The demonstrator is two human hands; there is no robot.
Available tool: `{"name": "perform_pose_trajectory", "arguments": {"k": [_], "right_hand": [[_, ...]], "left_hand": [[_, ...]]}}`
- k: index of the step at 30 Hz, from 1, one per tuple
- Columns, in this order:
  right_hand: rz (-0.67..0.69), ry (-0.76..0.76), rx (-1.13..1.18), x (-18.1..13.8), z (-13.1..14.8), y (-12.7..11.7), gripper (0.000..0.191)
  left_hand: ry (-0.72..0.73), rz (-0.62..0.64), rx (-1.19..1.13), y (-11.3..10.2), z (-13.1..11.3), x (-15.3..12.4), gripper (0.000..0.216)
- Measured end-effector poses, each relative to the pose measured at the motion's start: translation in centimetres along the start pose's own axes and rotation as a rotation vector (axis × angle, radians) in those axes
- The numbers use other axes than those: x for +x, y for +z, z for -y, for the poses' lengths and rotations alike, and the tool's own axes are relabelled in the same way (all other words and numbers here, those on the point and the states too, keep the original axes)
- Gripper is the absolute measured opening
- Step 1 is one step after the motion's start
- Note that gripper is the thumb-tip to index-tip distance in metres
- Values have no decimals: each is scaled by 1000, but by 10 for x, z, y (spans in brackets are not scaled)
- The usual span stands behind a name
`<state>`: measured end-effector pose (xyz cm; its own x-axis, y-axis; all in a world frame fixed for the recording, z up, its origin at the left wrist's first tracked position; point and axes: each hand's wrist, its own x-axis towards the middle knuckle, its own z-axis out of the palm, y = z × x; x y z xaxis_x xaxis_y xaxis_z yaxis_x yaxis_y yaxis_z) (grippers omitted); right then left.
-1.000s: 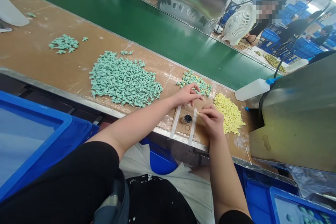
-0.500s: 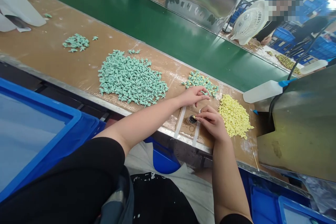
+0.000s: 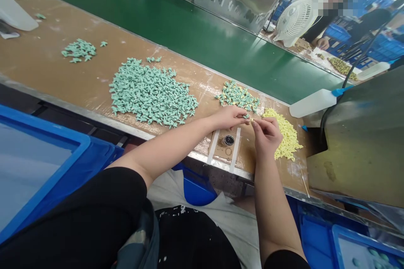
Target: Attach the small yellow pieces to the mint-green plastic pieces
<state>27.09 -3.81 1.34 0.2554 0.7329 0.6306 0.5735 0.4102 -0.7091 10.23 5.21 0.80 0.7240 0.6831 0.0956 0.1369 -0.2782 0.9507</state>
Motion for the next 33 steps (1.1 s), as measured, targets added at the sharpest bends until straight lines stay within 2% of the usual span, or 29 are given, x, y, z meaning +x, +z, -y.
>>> {"name": "perform_pose_trajectory", "arguments": {"k": [3, 10, 16, 25, 29, 33], "right_hand": [[7, 25, -28, 1, -3, 2, 28], [6, 22, -45, -2, -6, 1, 22], [40, -21, -74, -3, -8, 2, 22], [113, 26, 8, -4, -14, -1, 25], [142, 100, 121, -3, -19, 2, 21], [176, 153, 218, -5, -22, 5, 34]], "left_hand": [[10, 37, 17, 1, -1, -1, 27], [38, 30, 46, 1, -2, -2, 29], [155, -8, 218, 0, 0, 1, 17], [197, -8, 444, -1, -2, 2, 27], [241, 12, 395, -4, -7, -3, 18], [221, 56, 248, -7, -15, -9, 27]]}}
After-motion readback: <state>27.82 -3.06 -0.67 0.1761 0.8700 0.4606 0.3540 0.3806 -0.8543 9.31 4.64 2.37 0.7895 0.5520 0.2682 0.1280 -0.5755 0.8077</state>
